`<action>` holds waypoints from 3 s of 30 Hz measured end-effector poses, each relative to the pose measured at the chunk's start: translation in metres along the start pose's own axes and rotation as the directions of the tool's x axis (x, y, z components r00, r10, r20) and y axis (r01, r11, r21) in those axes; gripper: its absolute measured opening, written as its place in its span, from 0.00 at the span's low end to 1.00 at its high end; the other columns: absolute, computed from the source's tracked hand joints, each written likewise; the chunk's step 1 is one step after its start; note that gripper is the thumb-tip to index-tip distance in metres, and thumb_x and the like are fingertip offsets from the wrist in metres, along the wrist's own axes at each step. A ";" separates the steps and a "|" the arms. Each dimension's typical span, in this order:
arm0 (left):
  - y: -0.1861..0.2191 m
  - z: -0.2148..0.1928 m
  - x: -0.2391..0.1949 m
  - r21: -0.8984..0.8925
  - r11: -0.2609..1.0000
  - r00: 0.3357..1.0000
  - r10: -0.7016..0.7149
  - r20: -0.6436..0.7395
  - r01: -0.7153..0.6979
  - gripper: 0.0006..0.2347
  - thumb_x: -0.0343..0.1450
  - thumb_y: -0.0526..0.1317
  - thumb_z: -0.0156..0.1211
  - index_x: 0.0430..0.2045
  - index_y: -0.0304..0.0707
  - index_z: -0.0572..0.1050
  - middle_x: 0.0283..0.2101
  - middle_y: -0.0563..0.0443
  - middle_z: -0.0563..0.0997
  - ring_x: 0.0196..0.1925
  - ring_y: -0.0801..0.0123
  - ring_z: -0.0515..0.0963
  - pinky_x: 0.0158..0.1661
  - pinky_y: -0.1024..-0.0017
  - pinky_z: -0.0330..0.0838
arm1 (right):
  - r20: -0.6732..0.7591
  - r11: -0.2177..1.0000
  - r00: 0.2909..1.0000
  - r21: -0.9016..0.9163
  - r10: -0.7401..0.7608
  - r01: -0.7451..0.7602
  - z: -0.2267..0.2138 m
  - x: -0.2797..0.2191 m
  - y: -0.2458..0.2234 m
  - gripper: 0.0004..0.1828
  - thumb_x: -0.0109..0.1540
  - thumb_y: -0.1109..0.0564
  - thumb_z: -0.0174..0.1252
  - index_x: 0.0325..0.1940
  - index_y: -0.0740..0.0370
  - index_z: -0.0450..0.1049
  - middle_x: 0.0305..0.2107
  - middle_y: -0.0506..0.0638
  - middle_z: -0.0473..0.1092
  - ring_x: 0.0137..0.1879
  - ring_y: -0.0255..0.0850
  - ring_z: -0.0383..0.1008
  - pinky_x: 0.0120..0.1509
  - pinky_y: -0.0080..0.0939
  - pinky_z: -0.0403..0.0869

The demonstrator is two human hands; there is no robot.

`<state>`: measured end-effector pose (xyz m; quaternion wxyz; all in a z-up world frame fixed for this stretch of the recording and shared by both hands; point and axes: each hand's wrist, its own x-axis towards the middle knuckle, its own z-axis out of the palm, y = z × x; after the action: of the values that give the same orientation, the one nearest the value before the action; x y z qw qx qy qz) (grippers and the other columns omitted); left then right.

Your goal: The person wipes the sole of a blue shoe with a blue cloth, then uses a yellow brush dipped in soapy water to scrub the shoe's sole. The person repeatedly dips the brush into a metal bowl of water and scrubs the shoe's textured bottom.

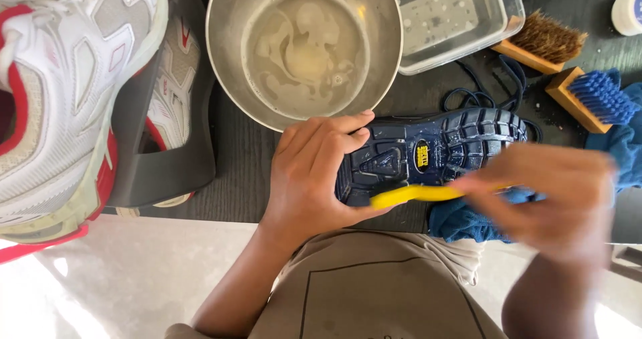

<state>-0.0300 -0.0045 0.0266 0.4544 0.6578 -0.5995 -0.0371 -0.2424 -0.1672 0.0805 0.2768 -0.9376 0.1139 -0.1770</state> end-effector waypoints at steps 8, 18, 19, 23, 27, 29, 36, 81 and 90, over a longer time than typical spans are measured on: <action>0.009 0.000 0.003 0.028 0.999 0.999 -0.041 0.015 0.040 0.28 0.63 0.57 0.78 0.41 0.34 0.70 0.55 0.43 0.81 0.54 0.55 0.83 0.52 0.61 0.71 | 0.125 0.987 0.983 -0.111 0.131 -0.118 -0.028 0.001 0.026 0.14 0.58 0.53 0.67 0.25 0.66 0.79 0.15 0.52 0.73 0.15 0.35 0.69 0.18 0.31 0.62; 0.010 0.007 0.010 0.045 0.998 0.998 -0.054 0.039 0.053 0.29 0.61 0.58 0.79 0.40 0.35 0.71 0.55 0.43 0.82 0.53 0.56 0.84 0.53 0.63 0.69 | -0.013 0.999 0.999 -0.007 0.052 -0.052 -0.024 0.001 0.063 0.13 0.59 0.58 0.69 0.28 0.74 0.79 0.19 0.59 0.73 0.18 0.39 0.67 0.19 0.33 0.60; 0.010 0.007 0.012 0.048 0.998 0.998 -0.049 0.036 0.047 0.29 0.61 0.58 0.79 0.40 0.35 0.71 0.55 0.43 0.82 0.53 0.56 0.84 0.53 0.63 0.69 | -0.018 0.999 0.999 -0.009 0.047 -0.047 -0.015 0.012 0.052 0.13 0.59 0.58 0.69 0.28 0.74 0.79 0.19 0.59 0.73 0.18 0.39 0.67 0.19 0.33 0.60; 0.012 0.009 0.018 0.046 0.999 0.999 -0.029 0.043 0.027 0.28 0.61 0.58 0.78 0.38 0.34 0.70 0.53 0.42 0.82 0.51 0.56 0.84 0.50 0.63 0.69 | -0.156 0.988 0.987 0.146 -0.032 0.055 -0.002 0.035 0.027 0.09 0.57 0.59 0.67 0.24 0.67 0.79 0.17 0.54 0.74 0.20 0.37 0.72 0.21 0.32 0.66; 0.010 0.008 0.017 0.054 0.998 0.999 -0.022 0.035 0.020 0.29 0.60 0.59 0.79 0.38 0.35 0.70 0.53 0.43 0.82 0.50 0.57 0.85 0.50 0.63 0.69 | -0.141 0.988 0.980 0.093 0.137 -0.124 -0.016 0.032 0.046 0.12 0.58 0.63 0.74 0.26 0.74 0.78 0.22 0.59 0.73 0.25 0.42 0.70 0.27 0.34 0.62; 0.009 0.009 0.019 0.068 0.998 1.000 -0.017 0.018 0.016 0.29 0.60 0.59 0.79 0.38 0.35 0.70 0.53 0.44 0.83 0.49 0.57 0.84 0.49 0.64 0.69 | -0.131 0.991 0.989 0.126 0.070 -0.054 -0.010 0.044 0.034 0.10 0.58 0.62 0.70 0.25 0.70 0.79 0.19 0.56 0.74 0.22 0.38 0.71 0.23 0.32 0.63; 0.004 0.012 0.002 0.031 0.979 0.976 -0.203 0.074 0.201 0.43 0.58 0.62 0.78 0.59 0.36 0.61 0.57 0.53 0.83 0.59 0.59 0.80 0.58 0.58 0.68 | -0.065 0.952 0.950 0.028 0.306 -0.305 -0.020 0.033 0.037 0.15 0.62 0.57 0.70 0.27 0.69 0.76 0.17 0.50 0.66 0.19 0.32 0.50 0.25 0.33 0.45; -0.001 0.015 -0.008 -0.004 0.986 0.986 -0.166 0.028 0.167 0.57 0.59 0.62 0.81 0.72 0.34 0.42 0.66 0.39 0.71 0.58 0.58 0.85 0.66 0.53 0.68 | -0.127 0.964 0.968 -0.130 0.214 -0.230 -0.005 0.024 0.013 0.16 0.61 0.54 0.71 0.25 0.66 0.77 0.18 0.49 0.72 0.19 0.32 0.62 0.23 0.32 0.55; -0.002 0.002 -0.004 0.053 0.963 0.947 -0.269 0.176 0.264 0.53 0.58 0.67 0.71 0.67 0.26 0.51 0.59 0.45 0.75 0.59 0.54 0.77 0.59 0.53 0.68 | 0.006 0.989 0.993 -0.093 0.120 -0.119 -0.013 0.037 -0.003 0.08 0.57 0.57 0.71 0.26 0.63 0.81 0.16 0.46 0.74 0.16 0.30 0.66 0.19 0.29 0.60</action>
<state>-0.0311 -0.0027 0.0220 0.3790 0.7331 -0.5447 -0.1492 -0.2133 -0.1827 0.1022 0.2437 -0.9420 0.1763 -0.1491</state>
